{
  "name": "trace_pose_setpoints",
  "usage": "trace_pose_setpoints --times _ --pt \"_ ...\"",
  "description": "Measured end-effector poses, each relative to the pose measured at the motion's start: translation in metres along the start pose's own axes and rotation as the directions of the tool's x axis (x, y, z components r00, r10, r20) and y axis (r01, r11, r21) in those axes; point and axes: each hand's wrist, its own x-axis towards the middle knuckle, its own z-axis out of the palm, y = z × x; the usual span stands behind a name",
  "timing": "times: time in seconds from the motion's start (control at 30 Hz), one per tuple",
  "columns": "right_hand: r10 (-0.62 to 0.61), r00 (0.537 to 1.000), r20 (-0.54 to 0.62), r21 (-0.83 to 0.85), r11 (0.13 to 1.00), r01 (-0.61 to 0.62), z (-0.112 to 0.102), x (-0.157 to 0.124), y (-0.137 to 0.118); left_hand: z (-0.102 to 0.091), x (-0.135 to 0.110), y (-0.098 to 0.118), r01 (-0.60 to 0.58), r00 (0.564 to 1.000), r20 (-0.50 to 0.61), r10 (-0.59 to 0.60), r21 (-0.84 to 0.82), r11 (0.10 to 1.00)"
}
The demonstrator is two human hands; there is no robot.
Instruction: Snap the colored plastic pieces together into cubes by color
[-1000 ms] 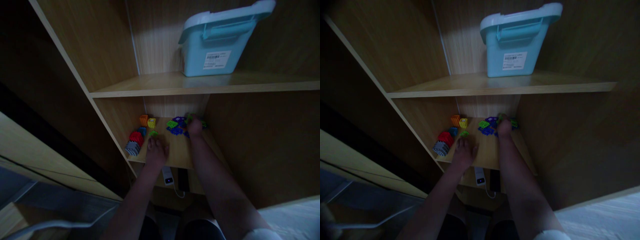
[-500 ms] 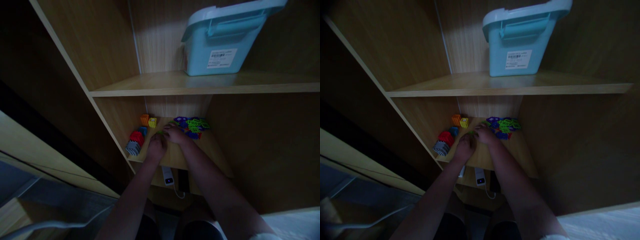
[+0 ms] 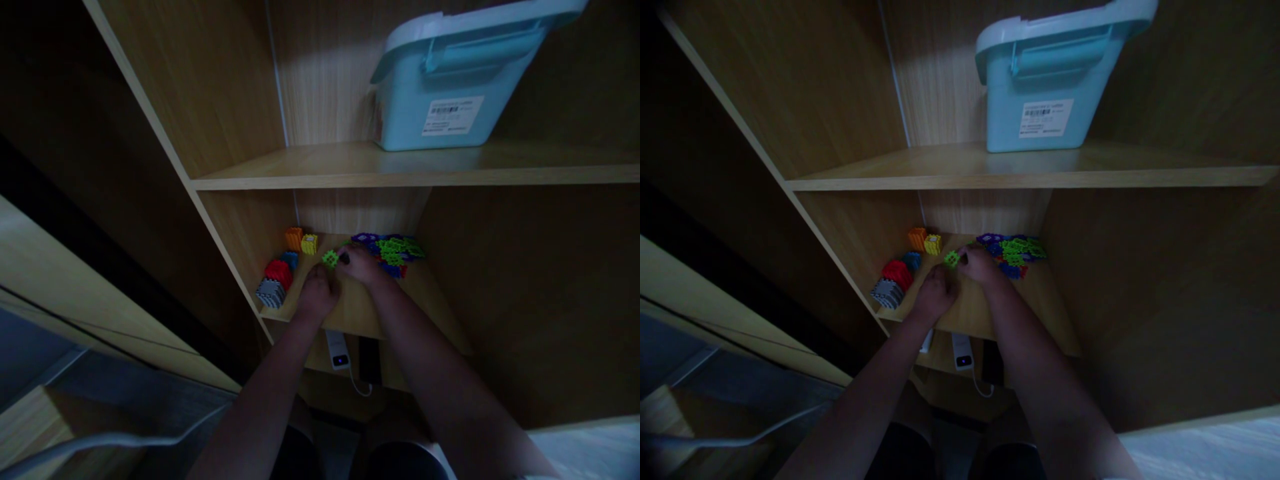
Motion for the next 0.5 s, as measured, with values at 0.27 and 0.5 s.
trace_pose_setpoints --times 0.27,0.5 --pt "0.49 0.81 -0.323 -0.002 0.855 -0.519 -0.029 -0.003 0.015 0.009 0.008 0.003 0.012 0.994 0.107 -0.029 0.158 0.987" --pt "0.554 0.638 -0.535 -0.057 0.73 -0.681 -0.034 -0.017 0.03 0.015 0.032 0.003 0.096 0.987 0.116 -0.114 0.152 0.984"
